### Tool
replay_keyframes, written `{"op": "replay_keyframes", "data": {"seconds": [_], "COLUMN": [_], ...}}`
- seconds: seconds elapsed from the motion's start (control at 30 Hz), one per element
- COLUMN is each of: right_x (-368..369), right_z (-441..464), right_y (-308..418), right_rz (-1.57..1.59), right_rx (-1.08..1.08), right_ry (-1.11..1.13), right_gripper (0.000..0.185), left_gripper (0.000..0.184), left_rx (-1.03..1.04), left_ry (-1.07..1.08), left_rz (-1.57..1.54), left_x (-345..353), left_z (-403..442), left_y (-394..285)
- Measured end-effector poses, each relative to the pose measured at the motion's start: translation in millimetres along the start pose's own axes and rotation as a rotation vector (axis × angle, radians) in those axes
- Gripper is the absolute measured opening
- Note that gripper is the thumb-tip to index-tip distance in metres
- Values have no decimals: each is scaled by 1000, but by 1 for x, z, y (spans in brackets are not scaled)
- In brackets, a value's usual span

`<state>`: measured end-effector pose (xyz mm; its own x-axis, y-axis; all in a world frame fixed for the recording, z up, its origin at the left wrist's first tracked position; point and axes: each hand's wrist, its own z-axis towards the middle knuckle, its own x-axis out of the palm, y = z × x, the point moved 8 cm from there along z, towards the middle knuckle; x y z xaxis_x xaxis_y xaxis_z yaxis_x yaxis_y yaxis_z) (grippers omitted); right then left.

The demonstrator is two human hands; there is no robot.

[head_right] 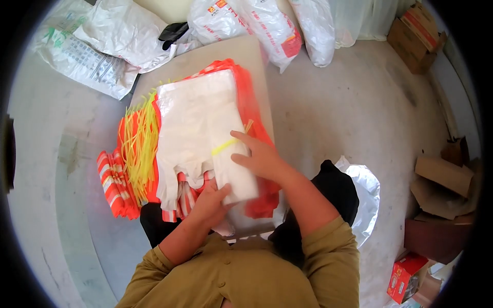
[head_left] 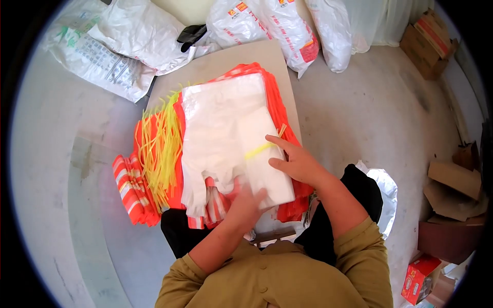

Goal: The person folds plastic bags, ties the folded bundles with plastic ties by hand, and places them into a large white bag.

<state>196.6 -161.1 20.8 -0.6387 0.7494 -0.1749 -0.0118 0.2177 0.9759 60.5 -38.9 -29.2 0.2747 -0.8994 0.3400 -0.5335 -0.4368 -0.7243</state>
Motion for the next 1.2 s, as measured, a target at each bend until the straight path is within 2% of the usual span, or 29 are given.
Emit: {"op": "replay_keyframes", "data": {"seconds": [0.17, 0.37, 0.47, 0.57, 0.67, 0.77, 0.87, 0.9, 0.93, 1.0, 1.07, 1.1, 1.2], "right_x": [13, 17, 17, 26, 28, 7, -40, -56, -70, -110, -145, -159, -204], "right_z": [-10, -1, -8, -3, -4, -5, -15, -23, -35, -72, -116, -137, -213], "right_y": [-6, -28, -9, -22, -26, -11, 9, 13, 20, 47, 57, 50, -9], "right_rz": [249, 276, 237, 242, 318, 174, 71, 273, 476, 496, 536, 648, 425], "right_rx": [71, -85, -24, -42, -2, -61, -191, -157, -120, -277, -372, -344, -343], "right_ry": [126, 10, 49, 123, 100, -2, -264, -313, -361, -560, -689, -665, -810], "right_gripper": [66, 64, 67, 68, 67, 67, 69, 68, 68, 69, 72, 72, 70], "left_gripper": [44, 44, 56, 44, 44, 38, 31, 27, 28, 29, 31, 32, 32], "left_rx": [6, 33, 26, 56, -5, -142, -193, -150, -146, -147, -243, -280, -338], "left_ry": [-23, 51, 111, 52, 102, 201, 400, 489, 507, 551, 460, 419, 332], "left_rz": [-90, -25, -76, -89, -76, 163, 437, 635, 644, 662, 809, 642, 304], "left_x": [2, 8, 10, 8, 13, 24, 18, 14, -1, -35, -60, -90, -170], "left_z": [-3, -3, -2, -8, -15, -26, -34, -35, -33, -32, -48, -40, -24], "left_y": [-12, -3, 2, -6, -9, 5, 41, 50, 64, 91, 85, 103, 153]}}
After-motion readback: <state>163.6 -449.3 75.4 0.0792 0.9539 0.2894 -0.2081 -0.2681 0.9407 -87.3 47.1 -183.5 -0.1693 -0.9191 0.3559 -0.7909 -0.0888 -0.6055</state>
